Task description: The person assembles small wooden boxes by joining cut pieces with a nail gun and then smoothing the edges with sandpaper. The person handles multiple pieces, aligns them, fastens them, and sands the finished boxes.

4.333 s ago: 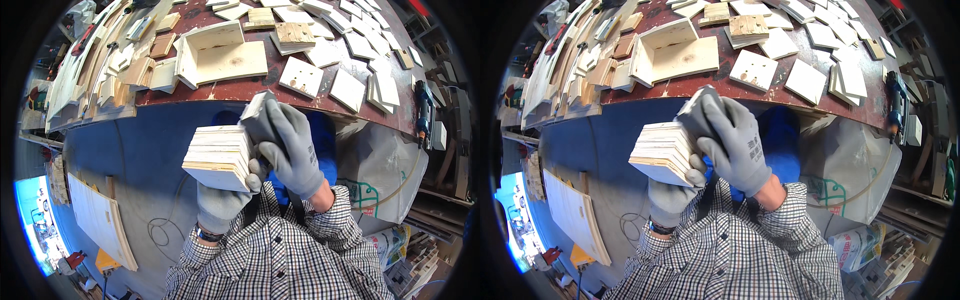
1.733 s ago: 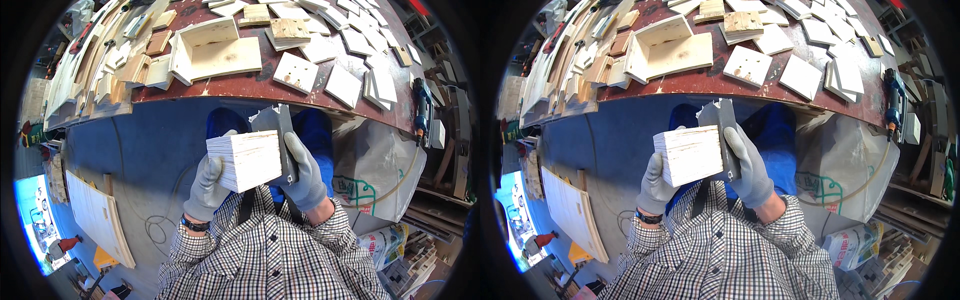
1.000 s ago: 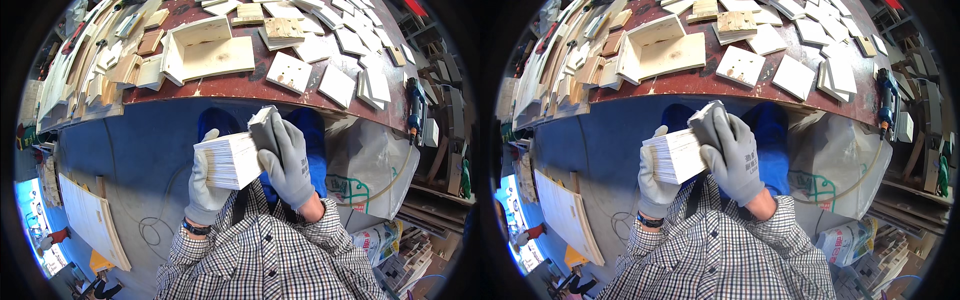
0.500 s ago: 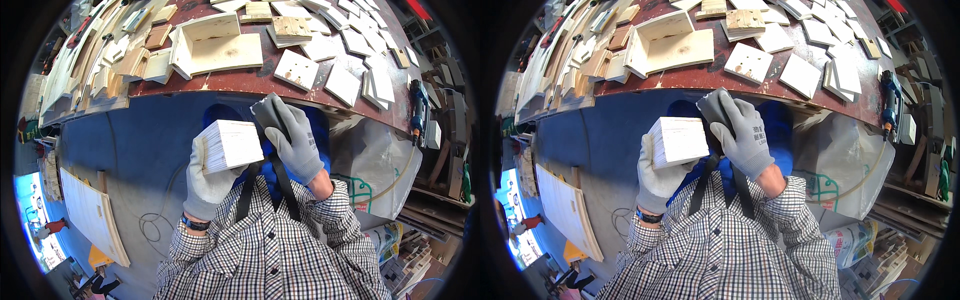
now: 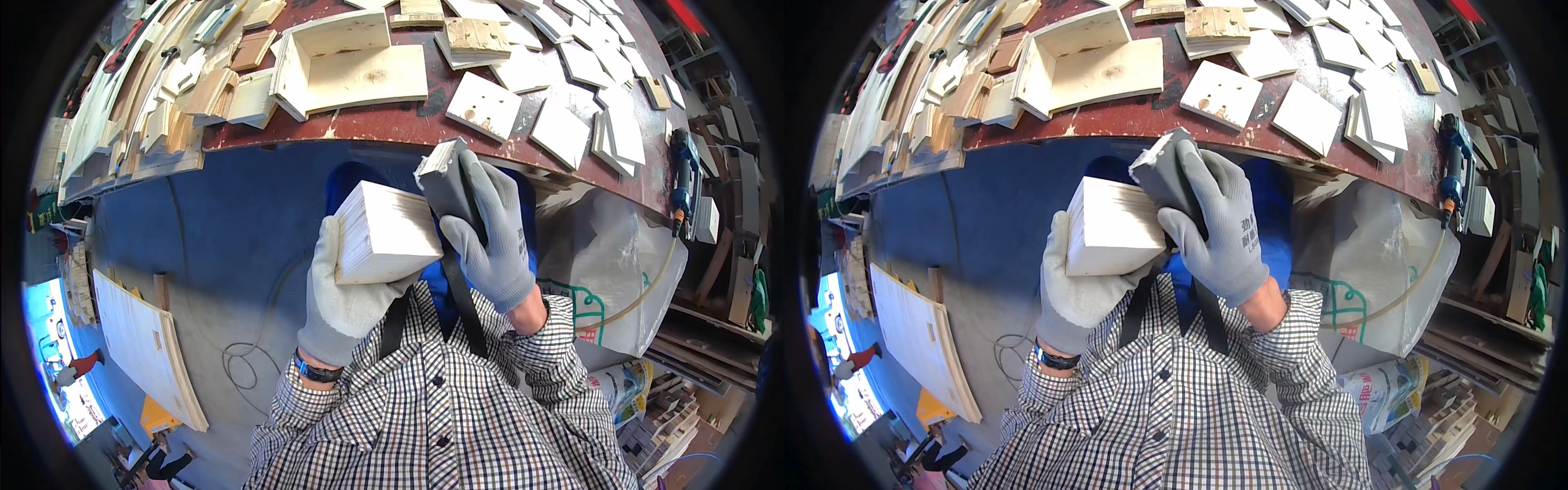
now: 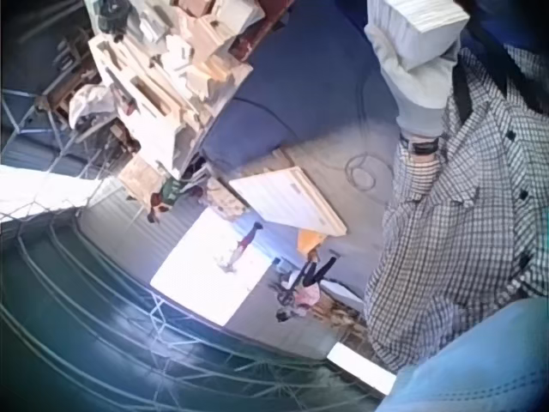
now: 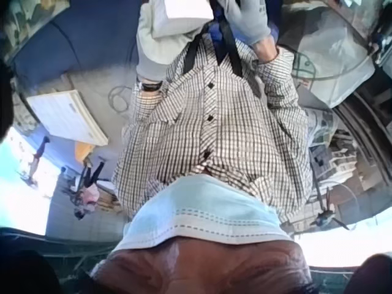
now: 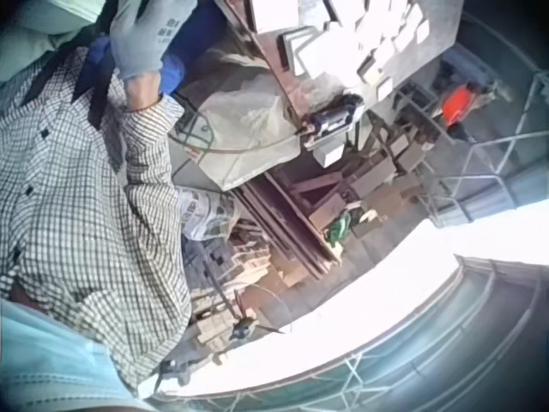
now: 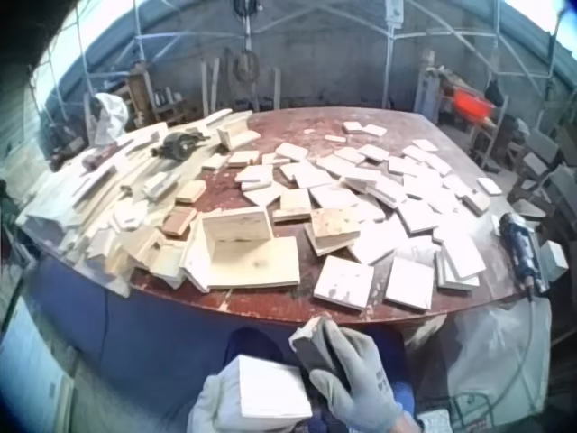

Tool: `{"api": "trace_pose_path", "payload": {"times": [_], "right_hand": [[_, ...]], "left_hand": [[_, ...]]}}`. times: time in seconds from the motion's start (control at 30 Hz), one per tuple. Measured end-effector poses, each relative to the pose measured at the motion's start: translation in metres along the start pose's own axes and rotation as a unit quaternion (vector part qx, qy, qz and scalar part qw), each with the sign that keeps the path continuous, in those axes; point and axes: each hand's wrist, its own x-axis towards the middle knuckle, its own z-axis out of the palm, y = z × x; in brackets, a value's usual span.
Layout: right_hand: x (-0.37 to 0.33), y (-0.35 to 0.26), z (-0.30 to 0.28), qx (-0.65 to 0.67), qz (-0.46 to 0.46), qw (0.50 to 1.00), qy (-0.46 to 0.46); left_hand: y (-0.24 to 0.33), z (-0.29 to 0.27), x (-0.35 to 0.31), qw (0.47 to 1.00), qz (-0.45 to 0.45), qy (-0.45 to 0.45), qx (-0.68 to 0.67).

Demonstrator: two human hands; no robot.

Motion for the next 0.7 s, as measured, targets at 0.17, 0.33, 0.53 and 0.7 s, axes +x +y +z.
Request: {"api": "trace_pose_path", "payload": {"times": [0.17, 0.33, 0.53, 0.7], "right_hand": [[-0.017, -0.048, -0.005, -0.091, -0.196, 0.976, -0.028], [-0.015, -0.005, -0.014, -0.106, -0.15, 0.982, -0.037], [-0.023, -0.009, -0.024, -0.082, -0.07, 0.994, 0.007], [-0.012, -0.028, -0.003, -0.156, -0.296, 0.942, -0.033]], "left_hand": [[-0.001, 0.005, 0.002, 0.999, -0.008, 0.012, 0.053], [-0.001, -0.005, 0.004, 0.999, -0.029, 0.021, 0.006], [0.004, -0.023, 0.009, 0.986, 0.023, 0.007, 0.163], [-0.001, -0.013, -0.002, 0.877, 0.129, -0.032, 0.462]]}}
